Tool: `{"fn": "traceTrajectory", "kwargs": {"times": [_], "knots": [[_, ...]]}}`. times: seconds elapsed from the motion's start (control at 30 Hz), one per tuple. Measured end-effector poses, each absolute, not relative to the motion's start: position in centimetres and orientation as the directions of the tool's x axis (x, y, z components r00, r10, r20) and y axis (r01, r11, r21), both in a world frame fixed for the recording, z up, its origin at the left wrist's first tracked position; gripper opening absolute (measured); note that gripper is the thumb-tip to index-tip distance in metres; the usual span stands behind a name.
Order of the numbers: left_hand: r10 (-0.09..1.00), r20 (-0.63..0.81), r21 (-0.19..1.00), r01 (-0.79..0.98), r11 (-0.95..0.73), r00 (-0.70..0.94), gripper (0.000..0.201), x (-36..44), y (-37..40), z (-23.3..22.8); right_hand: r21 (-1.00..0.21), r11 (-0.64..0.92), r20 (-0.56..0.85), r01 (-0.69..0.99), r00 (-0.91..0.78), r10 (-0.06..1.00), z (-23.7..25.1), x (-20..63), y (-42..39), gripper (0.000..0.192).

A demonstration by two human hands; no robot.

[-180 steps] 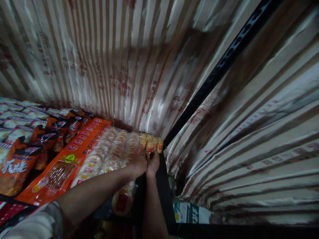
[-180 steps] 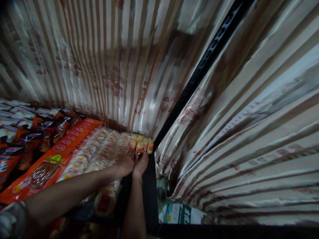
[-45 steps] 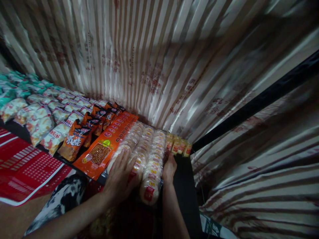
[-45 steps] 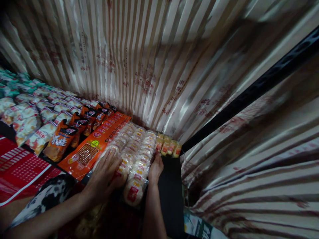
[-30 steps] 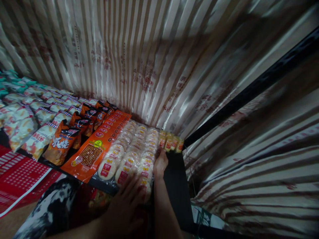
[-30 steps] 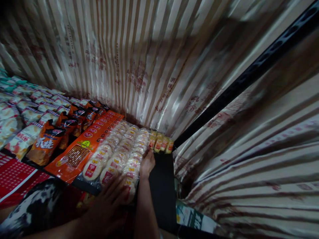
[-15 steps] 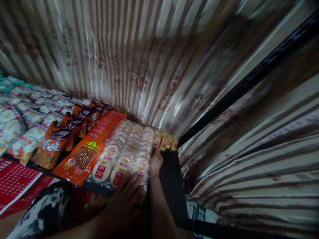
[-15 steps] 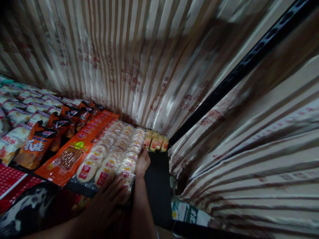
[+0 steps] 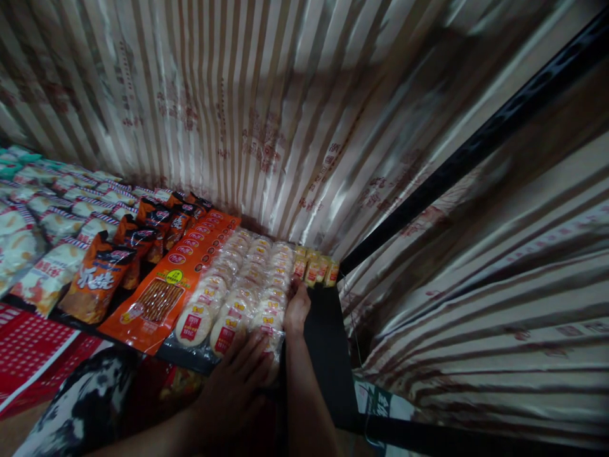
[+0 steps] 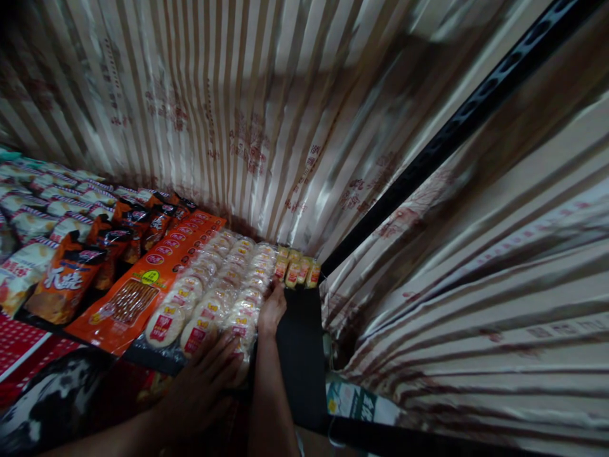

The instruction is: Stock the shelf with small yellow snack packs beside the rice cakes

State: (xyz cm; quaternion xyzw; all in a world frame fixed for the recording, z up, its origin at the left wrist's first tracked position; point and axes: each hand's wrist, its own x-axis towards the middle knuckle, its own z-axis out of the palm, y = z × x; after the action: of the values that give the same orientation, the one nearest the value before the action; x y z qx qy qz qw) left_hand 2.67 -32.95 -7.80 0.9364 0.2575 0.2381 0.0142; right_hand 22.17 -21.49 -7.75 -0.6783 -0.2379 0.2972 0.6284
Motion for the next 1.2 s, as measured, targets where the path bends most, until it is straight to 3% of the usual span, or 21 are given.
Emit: {"fn": "traceTrajectory", "kwargs": {"times": [0.57, 0.77, 1.2], "knots": [[0.484, 0.456, 0.122, 0.486, -0.865, 0.747, 0.058, 2.7, -33.1, -8.3, -0.934, 0.096, -0.166, -0.345, 0.653, 0.739, -6.6, 20.3, -23.0, 0.067], [0.483, 0.446, 0.114, 0.487, -0.866, 0.754, 0.06, 2.7, -33.1, -8.3, -0.959, 0.054, -0.143, -0.277, 0.642, 0.753, -7.2, 20.6, -23.0, 0.064], [0.48, 0.494, 0.136, 0.481, -0.866, 0.725, 0.058, 2.8, -33.0, -8.0, -0.961, 0.113, -0.071, -0.253, 0.619, 0.782, -9.3, 21.1, -22.5, 0.067]]}}
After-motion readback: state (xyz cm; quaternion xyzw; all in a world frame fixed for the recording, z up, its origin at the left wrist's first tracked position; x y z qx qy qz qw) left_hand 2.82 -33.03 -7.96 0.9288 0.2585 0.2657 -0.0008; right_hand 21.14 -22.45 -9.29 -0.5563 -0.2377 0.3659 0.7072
